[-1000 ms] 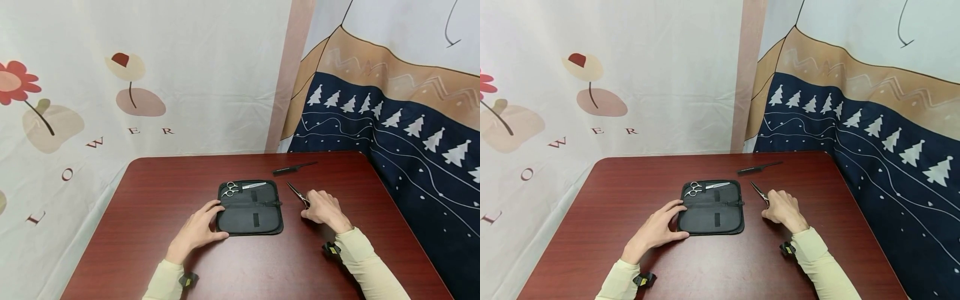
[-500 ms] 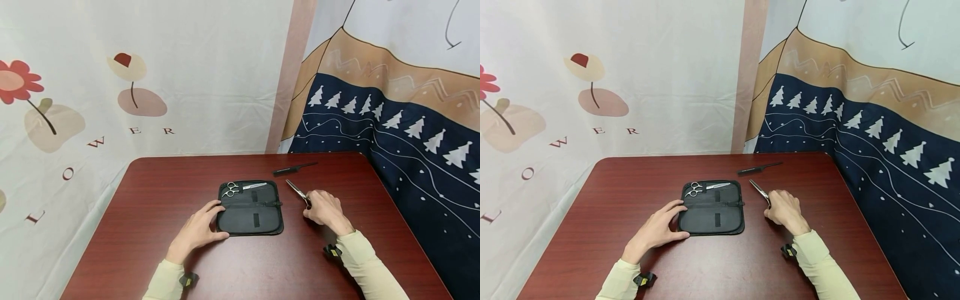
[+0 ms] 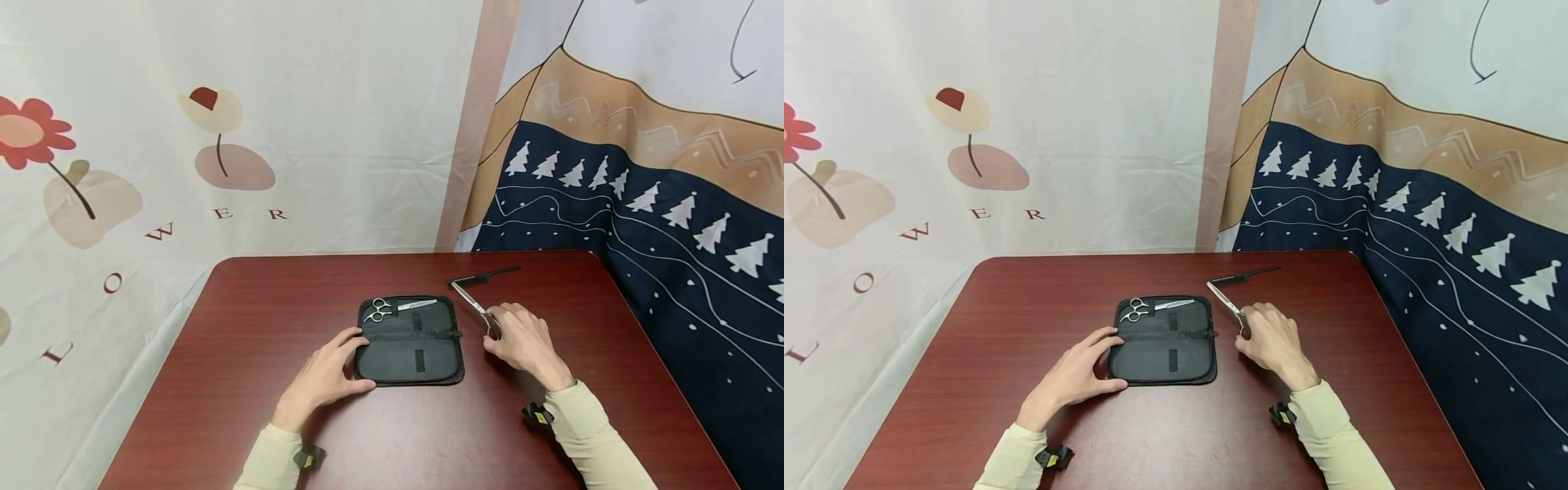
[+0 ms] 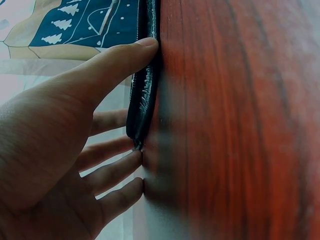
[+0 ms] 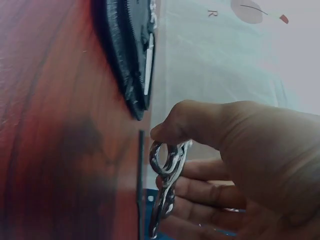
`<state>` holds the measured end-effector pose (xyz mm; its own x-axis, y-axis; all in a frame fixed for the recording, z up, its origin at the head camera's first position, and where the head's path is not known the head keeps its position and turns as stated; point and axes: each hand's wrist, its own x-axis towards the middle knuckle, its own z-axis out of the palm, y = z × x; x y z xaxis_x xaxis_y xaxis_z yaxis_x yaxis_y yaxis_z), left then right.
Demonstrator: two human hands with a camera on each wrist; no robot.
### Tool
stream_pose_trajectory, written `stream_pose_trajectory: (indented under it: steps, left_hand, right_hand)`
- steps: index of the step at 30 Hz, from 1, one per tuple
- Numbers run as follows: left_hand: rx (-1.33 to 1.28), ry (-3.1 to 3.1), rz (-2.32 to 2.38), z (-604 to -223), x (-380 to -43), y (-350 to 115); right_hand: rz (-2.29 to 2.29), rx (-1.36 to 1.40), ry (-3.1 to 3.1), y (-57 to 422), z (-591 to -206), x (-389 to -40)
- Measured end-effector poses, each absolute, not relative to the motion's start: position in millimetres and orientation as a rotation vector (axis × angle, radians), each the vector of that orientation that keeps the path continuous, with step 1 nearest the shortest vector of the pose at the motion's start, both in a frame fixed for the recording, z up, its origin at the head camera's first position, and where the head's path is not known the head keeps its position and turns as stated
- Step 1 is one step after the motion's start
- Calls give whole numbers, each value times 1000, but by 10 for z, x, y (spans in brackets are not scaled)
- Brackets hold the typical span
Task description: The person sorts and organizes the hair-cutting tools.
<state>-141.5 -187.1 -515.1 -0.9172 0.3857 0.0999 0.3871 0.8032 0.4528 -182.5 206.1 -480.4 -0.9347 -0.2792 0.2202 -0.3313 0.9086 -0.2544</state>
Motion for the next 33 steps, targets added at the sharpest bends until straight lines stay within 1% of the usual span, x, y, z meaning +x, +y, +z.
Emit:
stream_pose_trajectory:
  steps: [15,33]
  left_hand:
    - [-672,-2971,-719,-5159,-1413,-1849]
    - [-630,-3005,-738,-5164,-1384,-1847]
  right_hand:
    - [446,660,-2684,1860,-4460,-1730]
    - [487,858,-2475,1568,-4081,-1547]
